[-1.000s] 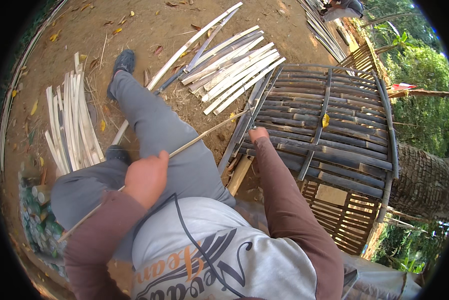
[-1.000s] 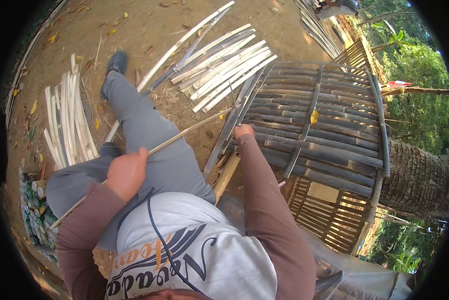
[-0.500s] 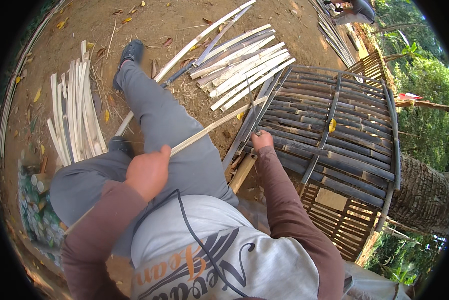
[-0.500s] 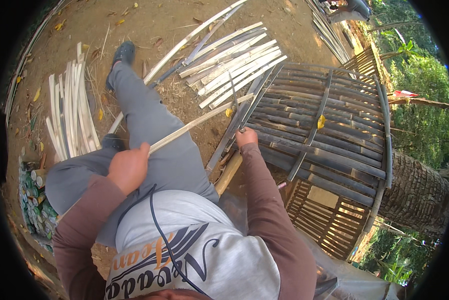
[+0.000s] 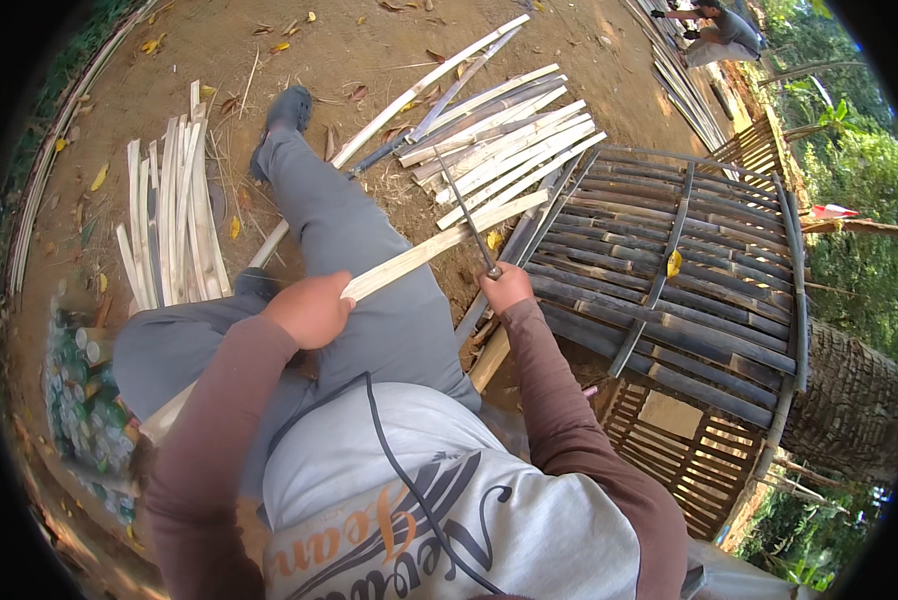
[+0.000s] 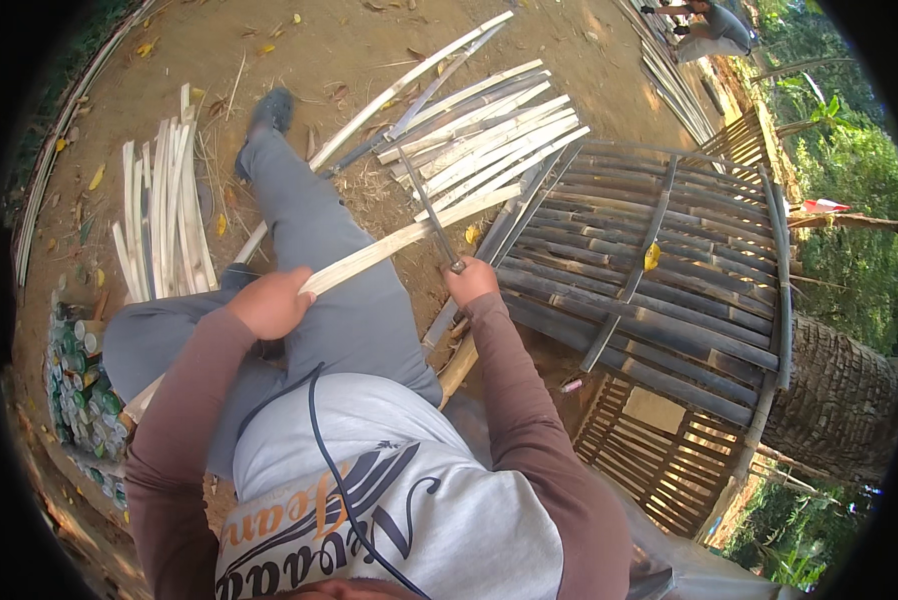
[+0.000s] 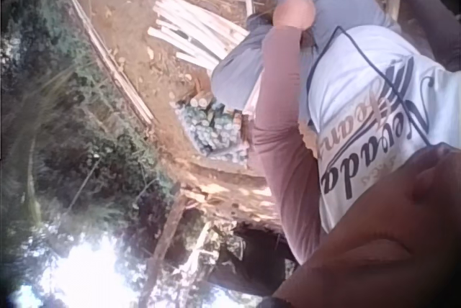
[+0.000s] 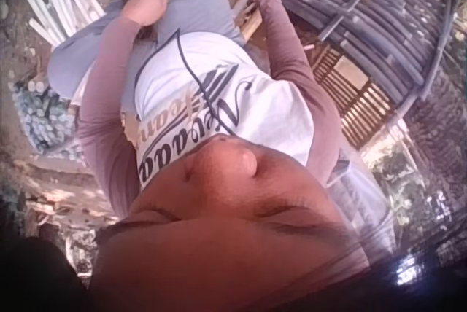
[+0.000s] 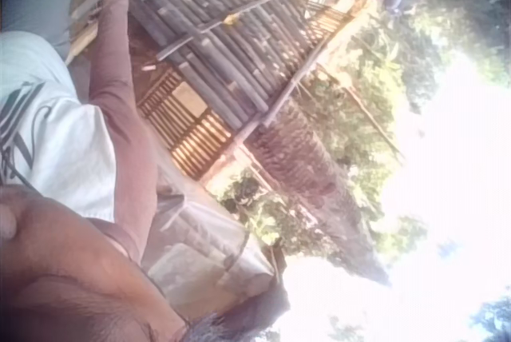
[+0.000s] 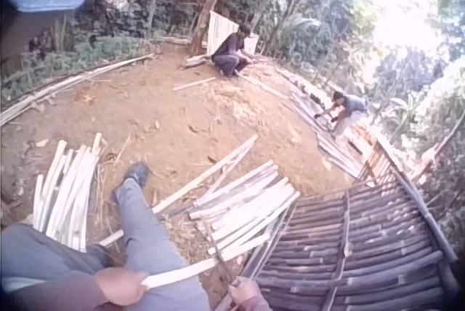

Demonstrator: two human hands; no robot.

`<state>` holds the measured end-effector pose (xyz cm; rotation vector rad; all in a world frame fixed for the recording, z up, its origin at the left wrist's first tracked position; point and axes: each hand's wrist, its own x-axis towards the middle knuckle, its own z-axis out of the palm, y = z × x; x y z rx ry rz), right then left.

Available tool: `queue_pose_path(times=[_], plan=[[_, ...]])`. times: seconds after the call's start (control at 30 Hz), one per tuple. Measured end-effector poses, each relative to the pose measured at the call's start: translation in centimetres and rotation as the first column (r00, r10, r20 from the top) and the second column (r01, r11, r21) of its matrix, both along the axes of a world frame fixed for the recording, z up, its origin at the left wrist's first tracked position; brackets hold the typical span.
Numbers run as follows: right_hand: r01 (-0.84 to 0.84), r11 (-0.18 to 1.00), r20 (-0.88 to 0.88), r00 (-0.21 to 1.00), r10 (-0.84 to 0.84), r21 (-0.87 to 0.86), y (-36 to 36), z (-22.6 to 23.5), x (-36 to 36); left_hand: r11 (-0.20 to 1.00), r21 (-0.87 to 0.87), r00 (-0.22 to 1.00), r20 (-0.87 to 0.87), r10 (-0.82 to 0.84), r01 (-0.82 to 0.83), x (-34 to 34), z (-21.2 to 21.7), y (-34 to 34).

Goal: The person thins and smooths long bamboo strips using a knife while working outdoors near other people.

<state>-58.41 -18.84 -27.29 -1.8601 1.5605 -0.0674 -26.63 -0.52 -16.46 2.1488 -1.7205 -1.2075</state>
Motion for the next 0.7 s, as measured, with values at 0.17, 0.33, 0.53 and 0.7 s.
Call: queue_pose_path(times=[0.17,0.33,0.53,0.7], plan=[[-0.024,1.000,0.013,1.000,0.024,-0.016,-0.3,0.1,-0.1,0.997,0.058,0.997,0.064,-0.046,0.043,-0.2,2.2,0.0],[-0.061,0.997,-0.005,0.998,0.061,-0.056,-2.5,-4.4,-3.0,0.997,-0.065,0.993,0.107,-0.045,0.052,-0.3,0.9,2.2],[0.449,0.890,0.075,0.893,-0.444,-0.079,-7.0,-10.9,-6.4,0.994,-0.057,0.991,0.107,-0.083,0.090,-0.5,1.1,0.9],[-0.013,0.990,-0.123,0.992,-0.004,-0.139,-2.3,-3.4,-2.5,0.986,-0.148,0.992,0.113,-0.061,0.077,-0.3,0.2,1.7]])
